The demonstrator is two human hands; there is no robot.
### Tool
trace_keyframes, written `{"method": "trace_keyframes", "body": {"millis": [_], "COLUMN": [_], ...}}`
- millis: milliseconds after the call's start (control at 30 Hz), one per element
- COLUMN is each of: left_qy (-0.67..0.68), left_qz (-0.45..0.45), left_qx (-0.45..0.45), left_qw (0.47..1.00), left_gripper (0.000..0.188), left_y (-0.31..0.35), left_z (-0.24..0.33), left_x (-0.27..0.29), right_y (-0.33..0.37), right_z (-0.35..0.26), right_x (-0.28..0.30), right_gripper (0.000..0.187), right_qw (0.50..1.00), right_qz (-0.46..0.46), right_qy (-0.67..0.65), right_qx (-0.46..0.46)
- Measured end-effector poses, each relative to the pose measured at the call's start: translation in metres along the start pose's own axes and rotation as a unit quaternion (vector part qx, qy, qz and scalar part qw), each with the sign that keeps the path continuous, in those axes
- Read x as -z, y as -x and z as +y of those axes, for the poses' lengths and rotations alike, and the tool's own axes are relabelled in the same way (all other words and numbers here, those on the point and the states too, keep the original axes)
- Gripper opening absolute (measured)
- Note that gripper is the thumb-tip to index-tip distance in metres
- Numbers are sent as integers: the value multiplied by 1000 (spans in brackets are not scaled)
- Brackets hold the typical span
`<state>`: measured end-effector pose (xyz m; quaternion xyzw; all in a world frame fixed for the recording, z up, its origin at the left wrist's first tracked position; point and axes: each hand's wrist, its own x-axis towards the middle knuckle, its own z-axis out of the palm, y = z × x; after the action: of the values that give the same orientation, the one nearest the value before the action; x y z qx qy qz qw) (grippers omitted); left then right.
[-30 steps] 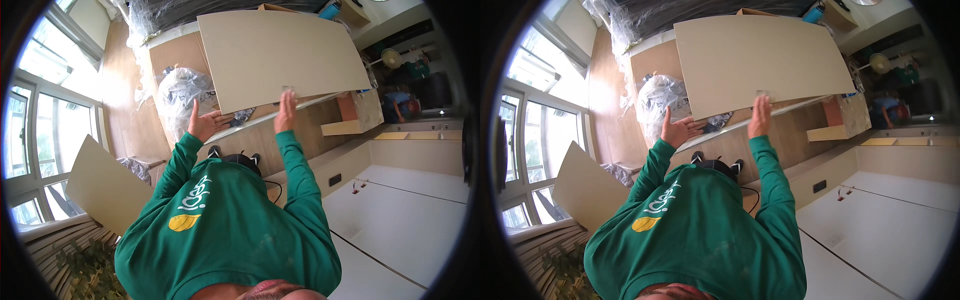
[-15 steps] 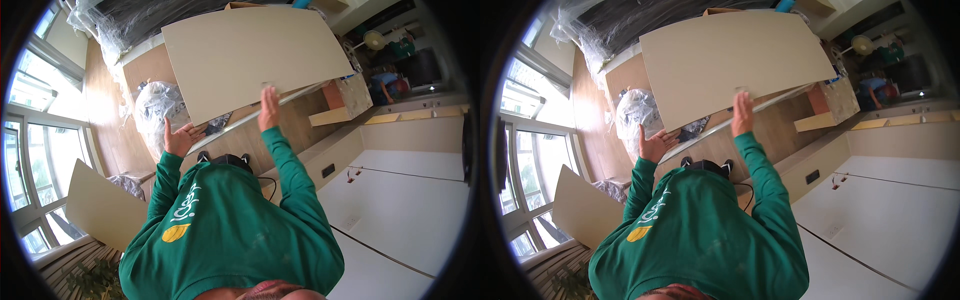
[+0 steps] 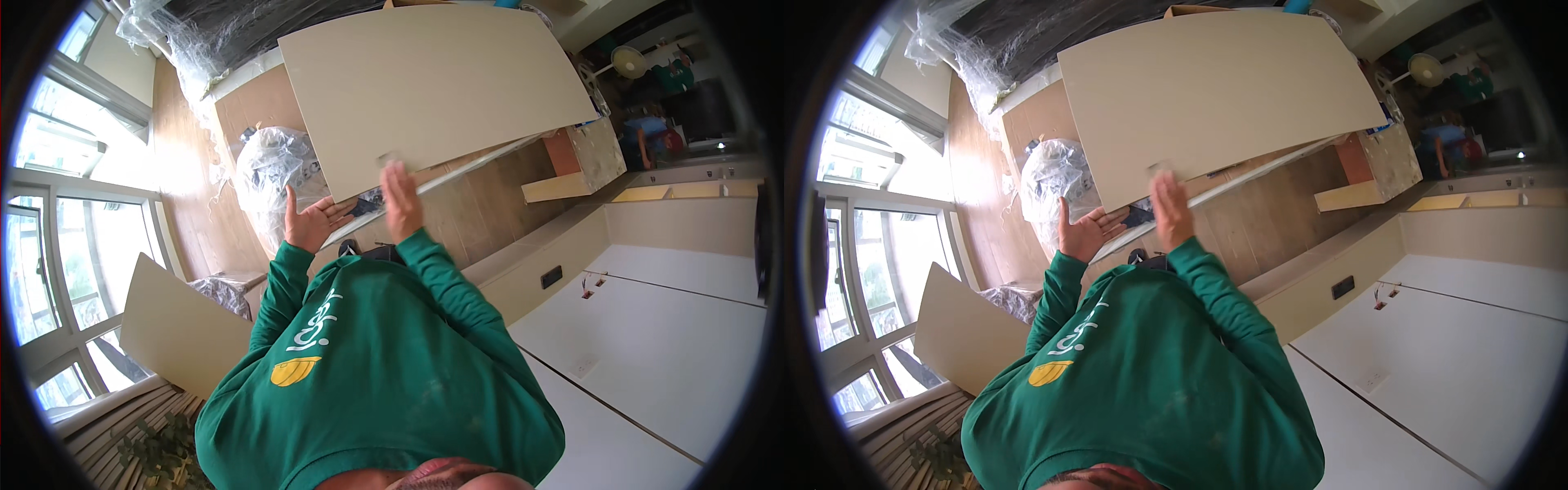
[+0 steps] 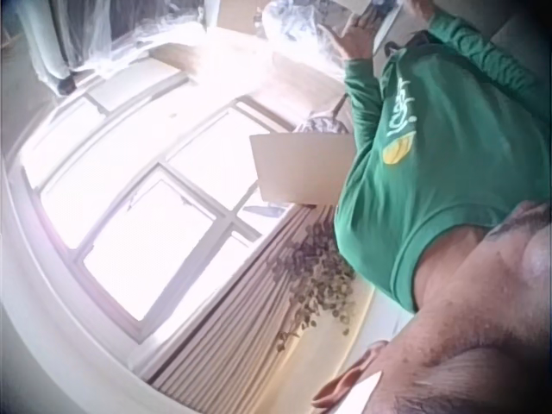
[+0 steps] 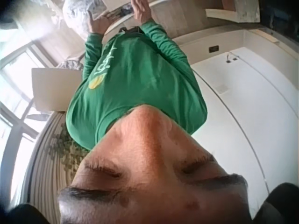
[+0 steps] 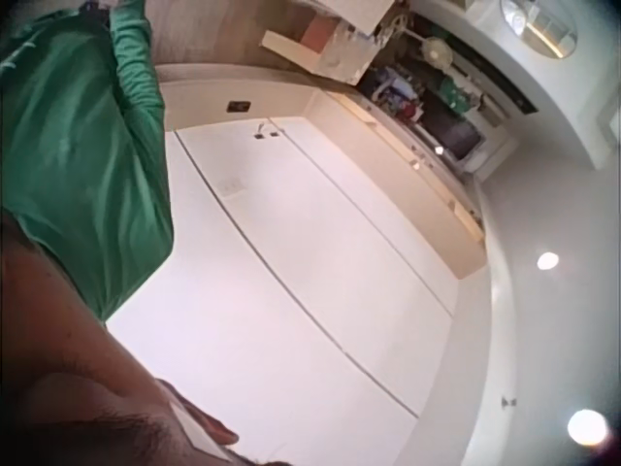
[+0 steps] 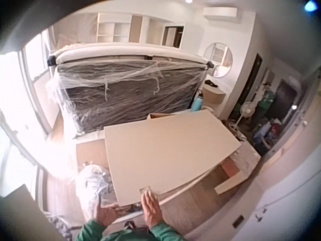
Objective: The person rubs a board with their hands, pours liquid from a blue container onto a white cloth, and wipes the surface of the board with the cloth.
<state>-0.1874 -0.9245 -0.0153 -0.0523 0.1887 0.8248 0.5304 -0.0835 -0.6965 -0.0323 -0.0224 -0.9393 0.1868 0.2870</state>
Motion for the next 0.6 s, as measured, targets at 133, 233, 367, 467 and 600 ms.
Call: {"method": "trace_keyframes", "body": {"millis": [133, 233, 367, 467, 600], "left_qy": [-14, -26, -34, 4, 3], "left_qz": [-4, -9, -10, -24, 0], "left_qx": [7, 14, 15, 9, -20], "left_qw": [1000, 1000, 999, 1000, 1000], "left_gripper": [127, 128, 127, 125, 121], "left_y": [2, 9, 4, 1, 3], "left_z": [7, 8, 5, 5, -1], "left_x": [14, -2, -1, 10, 14], "right_y": [2, -11, -18, -11, -4], "right_z": [-55, 40, 91, -18, -54], "right_x": [-2, 37, 54, 4, -2], "right_gripper": [53, 56, 54, 53, 58], "right_qw": [988, 997, 980, 998, 980], "right_qz": [-101, -49, 33, -36, -125], "right_qy": [-81, 42, 178, -8, -45], "right_qx": [86, 29, -83, 53, 148]}}
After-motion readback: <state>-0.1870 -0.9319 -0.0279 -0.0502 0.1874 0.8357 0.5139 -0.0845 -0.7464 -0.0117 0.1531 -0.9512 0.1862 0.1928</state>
